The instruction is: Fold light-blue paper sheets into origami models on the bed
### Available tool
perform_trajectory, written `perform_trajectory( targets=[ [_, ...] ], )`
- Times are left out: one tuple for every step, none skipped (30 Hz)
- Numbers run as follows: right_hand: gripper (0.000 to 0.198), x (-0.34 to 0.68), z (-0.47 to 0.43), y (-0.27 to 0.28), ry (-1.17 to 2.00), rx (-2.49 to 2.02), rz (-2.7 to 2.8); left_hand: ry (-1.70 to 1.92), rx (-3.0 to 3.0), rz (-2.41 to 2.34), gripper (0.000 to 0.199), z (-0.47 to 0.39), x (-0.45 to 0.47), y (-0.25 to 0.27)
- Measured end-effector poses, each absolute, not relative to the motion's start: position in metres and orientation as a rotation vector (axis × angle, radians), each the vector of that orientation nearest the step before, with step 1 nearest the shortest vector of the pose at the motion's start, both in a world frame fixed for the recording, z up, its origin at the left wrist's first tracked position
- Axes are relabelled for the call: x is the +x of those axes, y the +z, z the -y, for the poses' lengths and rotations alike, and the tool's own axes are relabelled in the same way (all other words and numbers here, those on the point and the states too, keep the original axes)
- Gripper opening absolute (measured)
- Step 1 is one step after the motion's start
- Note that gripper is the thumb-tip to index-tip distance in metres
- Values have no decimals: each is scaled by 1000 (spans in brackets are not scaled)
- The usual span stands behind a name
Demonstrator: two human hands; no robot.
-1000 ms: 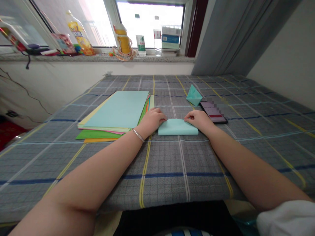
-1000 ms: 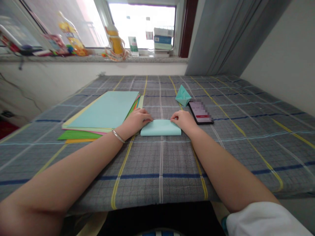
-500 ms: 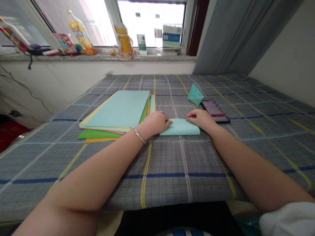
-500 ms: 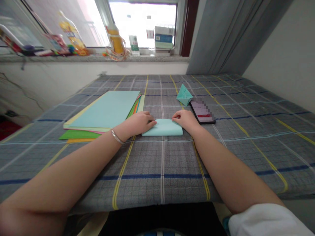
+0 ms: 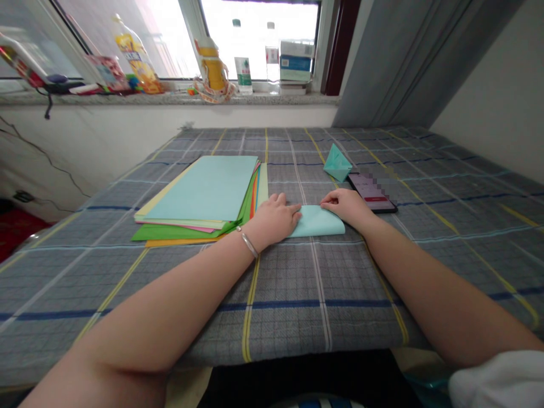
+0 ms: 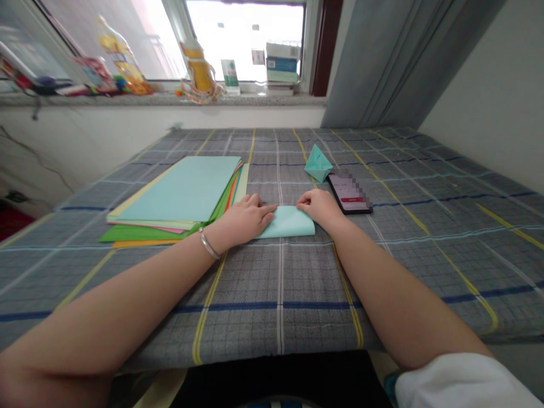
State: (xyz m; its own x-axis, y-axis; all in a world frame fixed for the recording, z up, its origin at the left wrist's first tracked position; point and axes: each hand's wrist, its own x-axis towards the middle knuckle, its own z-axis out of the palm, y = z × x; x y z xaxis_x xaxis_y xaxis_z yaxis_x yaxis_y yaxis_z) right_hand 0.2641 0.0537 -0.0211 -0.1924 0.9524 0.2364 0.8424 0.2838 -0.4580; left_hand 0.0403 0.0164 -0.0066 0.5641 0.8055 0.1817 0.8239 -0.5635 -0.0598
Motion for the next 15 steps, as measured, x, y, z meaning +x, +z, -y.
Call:
perform_trajectory(
  targets=[
    [11,264,-54,-21,311,-1610,2087,-215,-2646,1397,44,-16,41,-8],
    [10,264,-54,-21,315,-1617,2087,-234,-2644,1392,44,-16,42,-10],
    [10,264,-54,-20,319,-1625,2088,-252,-2650,1373,44,-17,42,-11],
    [10,264,-54,-20,322,-1631,2090,-263,-2665,1346,44,-17,43,-13],
    [10,263,-54,-19,323,-1635,2094,-261,-2688,1321,44,-17,44,-15],
    [10,263,-54,-19,322,-1638,2096,-246,-2713,1312,45,-18,46,-16],
    [10,263,-53,-18,320,-1641,2097,-225,-2734,1328,46,-17,47,-17],
    [11,263,-53,-18,318,-1643,2096,-203,-2748,1364,48,-17,49,-18],
    [11,263,-53,-18,319,-1647,2094,-184,-2755,1405,50,-16,50,-19],
    [11,262,-53,-17,322,-1652,2092,-168,-2759,1439,52,-14,51,-19],
    [11,262,-52,-17,326,-1655,2090,-155,-2762,1461,54,-13,52,-19],
    [11,262,-52,-17,329,-1655,2090,-139,-2765,1475,55,-12,52,-19],
    [11,262,-52,-18,331,-1653,2090,-120,-2768,1484,57,-11,53,-19],
    [11,262,-52,-18,333,-1651,2089,-97,-2772,1489,58,-10,53,-19],
    [11,262,-53,-19,334,-1648,2087,-73,-2773,1492,60,-9,53,-20]
  ],
)
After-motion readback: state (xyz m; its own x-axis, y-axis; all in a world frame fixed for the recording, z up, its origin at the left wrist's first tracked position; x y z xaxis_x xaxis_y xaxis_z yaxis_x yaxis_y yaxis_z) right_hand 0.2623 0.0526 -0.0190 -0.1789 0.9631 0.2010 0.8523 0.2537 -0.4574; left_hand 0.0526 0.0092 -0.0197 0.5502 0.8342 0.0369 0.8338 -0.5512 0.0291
